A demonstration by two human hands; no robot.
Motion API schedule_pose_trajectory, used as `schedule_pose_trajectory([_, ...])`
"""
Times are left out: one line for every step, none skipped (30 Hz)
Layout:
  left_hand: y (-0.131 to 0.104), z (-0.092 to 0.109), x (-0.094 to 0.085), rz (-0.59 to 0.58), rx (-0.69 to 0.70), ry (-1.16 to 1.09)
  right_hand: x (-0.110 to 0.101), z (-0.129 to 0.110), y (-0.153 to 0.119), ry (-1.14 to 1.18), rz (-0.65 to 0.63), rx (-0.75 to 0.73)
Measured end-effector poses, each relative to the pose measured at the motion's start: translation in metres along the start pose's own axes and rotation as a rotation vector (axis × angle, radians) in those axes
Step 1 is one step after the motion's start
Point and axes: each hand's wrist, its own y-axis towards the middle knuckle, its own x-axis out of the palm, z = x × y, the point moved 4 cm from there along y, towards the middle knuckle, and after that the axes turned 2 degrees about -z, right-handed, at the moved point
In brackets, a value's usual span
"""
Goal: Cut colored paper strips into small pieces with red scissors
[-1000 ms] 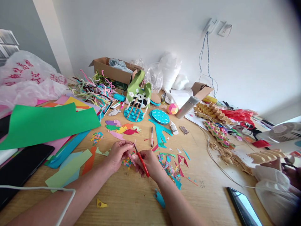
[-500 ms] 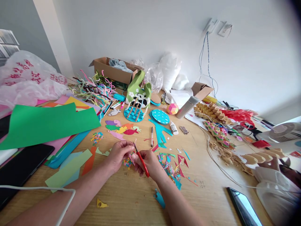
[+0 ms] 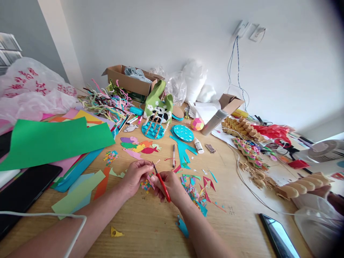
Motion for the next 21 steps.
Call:
schedule_pose_trajectory([0.0001,-0.0001,-0.0004,0.005,0.002,-0.003,0.0,-0.0003,-0.0003,0.002,0.004,0.004])
schedule_pose_trajectory([0.0003,-0.0002,-0.0008,0.008,0.005,-0.005,0.0002,-0.0007,-0.0004,0.002,0.006,0.006])
schedule_pose_trajectory([0.0005,-0.0003,-0.0012,0.011,0.01,-0.007,0.0003,-0.0011,-0.0005,0.001,0.008,0.007])
schedule_pose_trajectory([0.0007,-0.0004,-0.0016,0.014,0.016,-0.009,0.0005,-0.0014,-0.0005,-0.001,0.009,0.009])
schedule_pose_trajectory([0.0011,-0.0004,-0.002,0.017,0.021,-0.011,0.0007,-0.0017,-0.0005,-0.002,0.008,0.011])
schedule_pose_trajectory([0.0015,-0.0005,-0.0023,0.019,0.026,-0.012,0.0009,-0.0021,-0.0005,-0.002,0.008,0.011])
schedule_pose_trajectory([0.0019,-0.0005,-0.0025,0.019,0.029,-0.012,0.0009,-0.0023,-0.0004,-0.002,0.009,0.011])
schedule_pose_trajectory([0.0022,-0.0005,-0.0027,0.019,0.031,-0.011,0.0009,-0.0025,-0.0004,0.0,0.009,0.011])
schedule_pose_trajectory([0.0024,-0.0004,-0.0027,0.02,0.033,-0.009,0.0008,-0.0025,-0.0004,0.001,0.009,0.012])
schedule_pose_trajectory([0.0025,-0.0002,-0.0027,0.021,0.035,-0.009,0.0006,-0.0025,-0.0004,0.0,0.009,0.015])
schedule_pose_trajectory([0.0024,0.0001,-0.0026,0.023,0.035,-0.009,0.0005,-0.0024,-0.0004,-0.003,0.009,0.017])
schedule_pose_trajectory([0.0023,0.0005,-0.0024,0.026,0.036,-0.011,0.0003,-0.0023,-0.0005,-0.007,0.011,0.019])
schedule_pose_trajectory([0.002,0.0011,-0.0022,0.028,0.037,-0.013,0.0001,-0.0023,-0.0006,-0.01,0.013,0.022])
schedule_pose_trajectory([0.0017,0.0016,-0.0019,0.03,0.037,-0.016,0.0,-0.0022,-0.0006,-0.011,0.015,0.025])
schedule_pose_trajectory([0.0014,0.002,-0.0017,0.032,0.036,-0.017,0.0,-0.0021,-0.0007,-0.013,0.016,0.028])
schedule_pose_trajectory([0.0011,0.0023,-0.0015,0.035,0.034,-0.018,0.0,-0.002,-0.0008,-0.013,0.017,0.032])
schedule_pose_trajectory([0.001,0.0025,-0.0016,0.04,0.033,-0.018,0.0,-0.0019,-0.0009,-0.012,0.018,0.034])
schedule_pose_trajectory([0.0009,0.0026,-0.0016,0.043,0.033,-0.02,0.0,-0.0018,-0.0011,-0.012,0.018,0.034])
schedule_pose_trajectory([0.0009,0.0025,-0.0017,0.042,0.032,-0.023,0.0,-0.0018,-0.0012,-0.011,0.019,0.032])
schedule_pose_trajectory([0.001,0.0022,-0.0015,0.034,0.032,-0.028,0.0001,-0.0018,-0.0013,-0.01,0.018,0.032])
schedule_pose_trajectory([0.0011,0.002,-0.0012,0.02,0.033,-0.033,0.0001,-0.0019,-0.0014,-0.007,0.018,0.032])
